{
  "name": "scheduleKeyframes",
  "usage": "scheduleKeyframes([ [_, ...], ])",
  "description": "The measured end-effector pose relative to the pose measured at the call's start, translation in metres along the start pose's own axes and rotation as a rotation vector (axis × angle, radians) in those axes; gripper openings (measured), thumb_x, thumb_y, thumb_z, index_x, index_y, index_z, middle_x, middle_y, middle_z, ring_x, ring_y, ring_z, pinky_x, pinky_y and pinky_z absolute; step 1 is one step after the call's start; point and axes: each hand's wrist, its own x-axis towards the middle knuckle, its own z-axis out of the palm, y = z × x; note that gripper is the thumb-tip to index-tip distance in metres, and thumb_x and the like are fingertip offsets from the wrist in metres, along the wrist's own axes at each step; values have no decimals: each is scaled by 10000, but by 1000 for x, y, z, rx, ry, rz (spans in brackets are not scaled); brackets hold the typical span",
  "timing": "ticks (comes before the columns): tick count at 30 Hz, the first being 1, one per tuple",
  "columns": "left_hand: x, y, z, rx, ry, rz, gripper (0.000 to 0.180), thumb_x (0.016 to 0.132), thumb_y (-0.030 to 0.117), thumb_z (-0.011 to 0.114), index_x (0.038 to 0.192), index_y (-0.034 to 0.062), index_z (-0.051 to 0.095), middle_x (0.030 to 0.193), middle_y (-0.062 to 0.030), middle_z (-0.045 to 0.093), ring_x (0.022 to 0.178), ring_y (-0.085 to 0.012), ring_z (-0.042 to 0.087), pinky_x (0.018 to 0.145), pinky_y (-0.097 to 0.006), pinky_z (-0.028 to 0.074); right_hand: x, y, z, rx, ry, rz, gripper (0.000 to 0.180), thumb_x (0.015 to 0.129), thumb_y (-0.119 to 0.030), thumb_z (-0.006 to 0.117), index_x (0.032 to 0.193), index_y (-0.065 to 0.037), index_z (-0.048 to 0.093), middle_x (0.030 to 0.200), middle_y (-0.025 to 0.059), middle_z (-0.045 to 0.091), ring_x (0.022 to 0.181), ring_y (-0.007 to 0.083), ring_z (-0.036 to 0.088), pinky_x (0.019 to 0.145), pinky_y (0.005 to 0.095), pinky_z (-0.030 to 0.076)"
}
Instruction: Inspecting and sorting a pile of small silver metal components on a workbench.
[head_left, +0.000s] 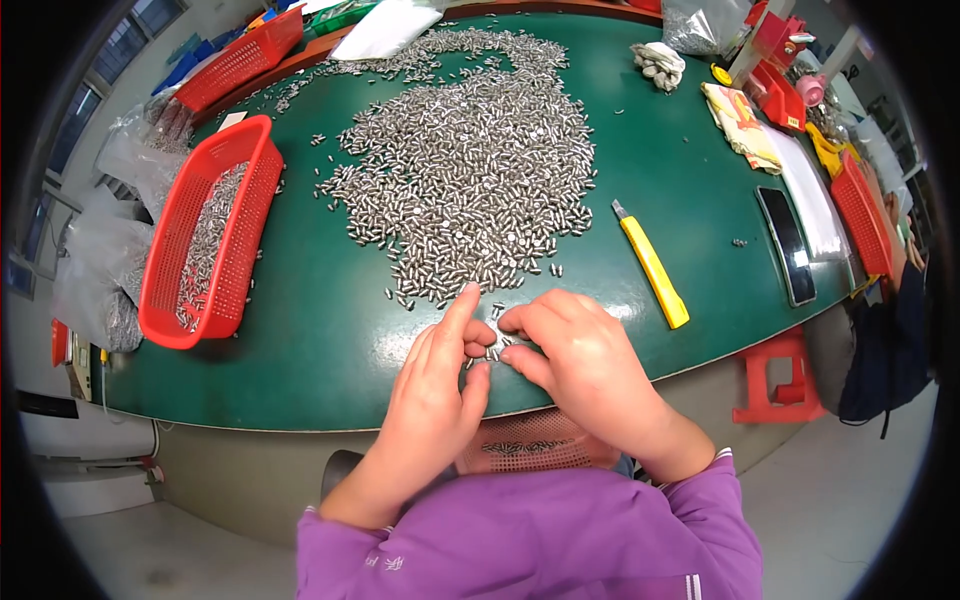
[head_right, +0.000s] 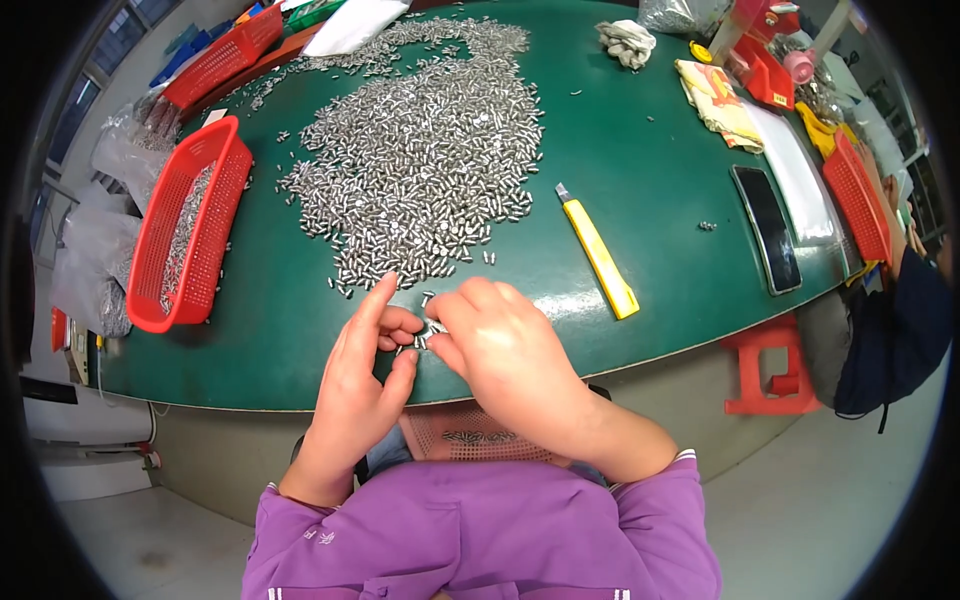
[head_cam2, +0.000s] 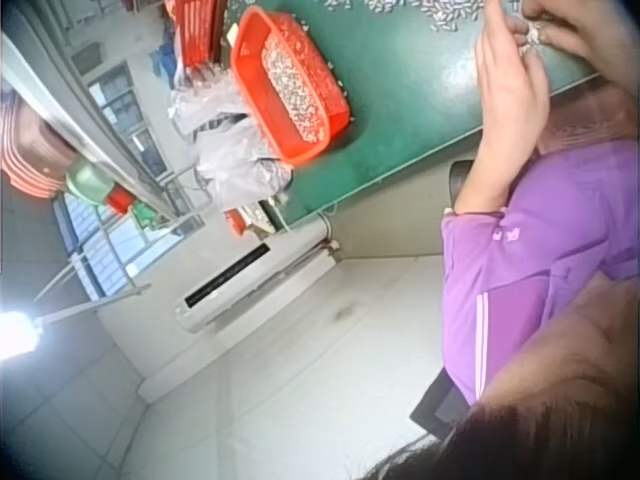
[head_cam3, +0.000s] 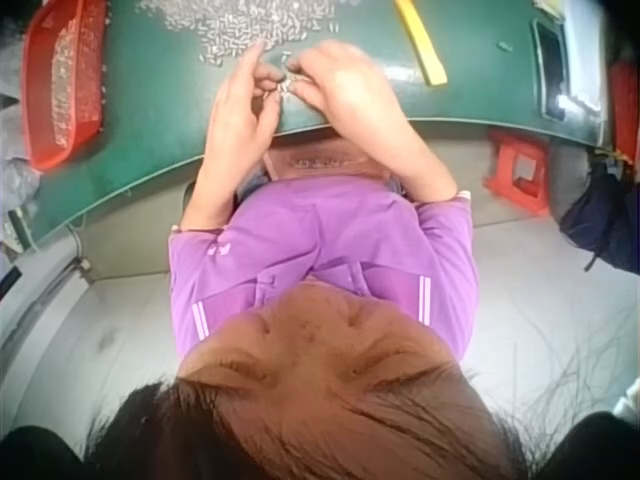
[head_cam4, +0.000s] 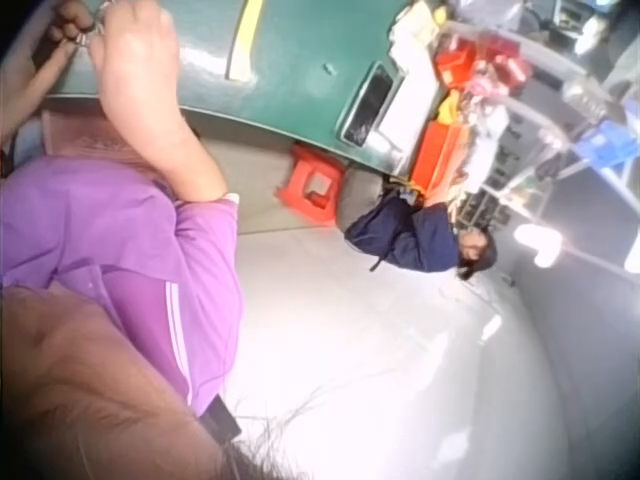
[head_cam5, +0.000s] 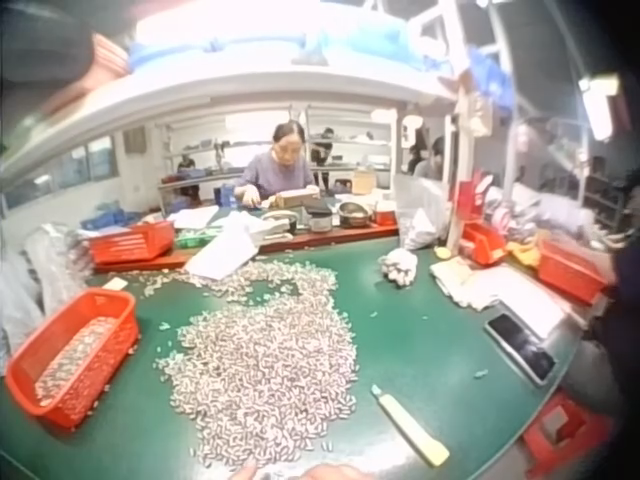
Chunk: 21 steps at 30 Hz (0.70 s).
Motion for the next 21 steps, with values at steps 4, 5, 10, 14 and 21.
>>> scheduleKeyframes([
  [4,-2,1,0,-17,15,-21,807,815,-148,628,1553,8,341,1120,-134,605,969,-254,617,874,-380,540,1,2,0,53,-80,-58,181,843,-43,713,1009,-37,640,912,130,592,876,363,599,769,460,504],
  [5,-2,4,-1,-24,26,-32,808,821,-153,620,1558,8,330,1139,-139,594,973,-249,612,873,-373,540,1,3,0,52,-90,-60,186,843,-43,713,1013,-36,641,915,131,595,883,366,601,776,462,506],
  [10,-4,1,-4,-19,18,-33,822,835,-176,597,1577,21,302,1232,-138,561,1007,-191,614,881,-314,534,-3,3,1,74,-98,-67,186,843,-51,715,1013,-34,644,930,134,605,892,364,606,774,459,513],
  [14,1,-3,-5,-36,10,16,818,840,-206,561,1580,22,298,1263,-149,535,1019,-191,616,876,-307,542,-1,0,4,70,-135,-54,190,839,-58,722,1012,-33,646,929,135,605,888,360,608,764,454,517],
  [21,1,-5,-2,-42,65,16,815,835,-209,569,1574,22,315,1264,-151,531,1004,-198,610,856,-307,542,0,-3,5,54,-112,-60,188,831,-60,724,1002,-39,649,907,128,591,873,348,609,752,446,520],
])
